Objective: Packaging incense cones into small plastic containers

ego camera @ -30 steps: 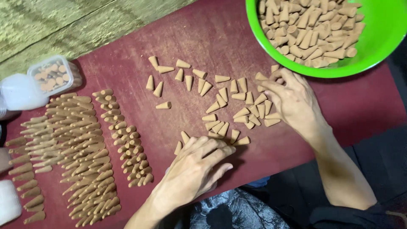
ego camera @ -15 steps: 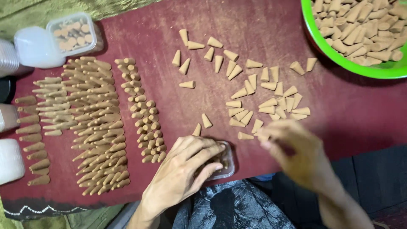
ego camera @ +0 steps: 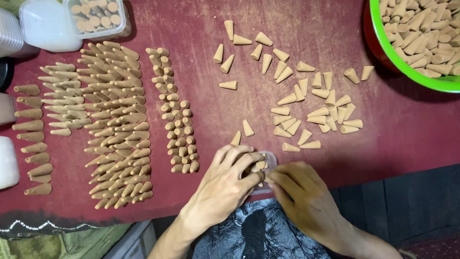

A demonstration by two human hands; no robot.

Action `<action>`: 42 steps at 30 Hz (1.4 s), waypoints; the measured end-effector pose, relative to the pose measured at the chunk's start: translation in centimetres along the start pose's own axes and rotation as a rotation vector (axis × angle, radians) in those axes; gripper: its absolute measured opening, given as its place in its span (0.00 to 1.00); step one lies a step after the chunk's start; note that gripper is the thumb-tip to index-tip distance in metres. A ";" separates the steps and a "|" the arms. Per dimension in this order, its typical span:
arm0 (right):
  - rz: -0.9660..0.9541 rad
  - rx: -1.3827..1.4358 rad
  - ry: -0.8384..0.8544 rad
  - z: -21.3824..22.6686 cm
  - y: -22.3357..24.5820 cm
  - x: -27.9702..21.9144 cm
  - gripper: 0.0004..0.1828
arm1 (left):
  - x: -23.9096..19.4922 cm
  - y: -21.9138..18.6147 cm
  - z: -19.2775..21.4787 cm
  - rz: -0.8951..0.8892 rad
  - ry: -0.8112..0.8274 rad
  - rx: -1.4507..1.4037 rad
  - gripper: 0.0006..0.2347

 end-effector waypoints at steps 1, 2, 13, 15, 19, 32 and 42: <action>0.001 -0.002 0.003 -0.4 -0.2 -0.2 0.07 | 0.1 0.1 -0.1 0.001 -0.003 -0.002 0.09; -0.014 0.000 0.011 -0.8 -0.5 -0.5 0.08 | 0.2 0.1 -0.3 0.000 0.004 0.011 0.09; -0.066 0.011 0.121 -2.1 -1.3 -0.3 0.08 | 0.3 0.1 -0.4 0.020 0.031 0.062 0.08; -0.072 -0.005 0.134 -2.4 -1.6 -0.4 0.11 | 0.2 0.3 -0.3 0.037 0.012 0.072 0.09; -0.086 0.010 0.164 -2.8 -2.1 -0.8 0.15 | 0.2 0.2 -0.3 0.034 0.030 0.075 0.11; -0.051 -0.096 0.153 -1.3 -0.7 -1.0 0.16 | 0.4 0.2 0.5 0.046 -0.020 -0.013 0.10; -0.148 0.044 0.019 0.1 -2.1 -2.0 0.11 | -0.1 0.5 0.2 0.075 -0.029 -0.098 0.10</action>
Point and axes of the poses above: each hand's wrist, its own x-axis towards the middle knuckle, its own z-axis out of the back of the hand, y = z × x, the point moved 10 cm from there along x, towards the middle knuckle, and after that the axes turned 5 degrees about -x, right-handed, at the moved point
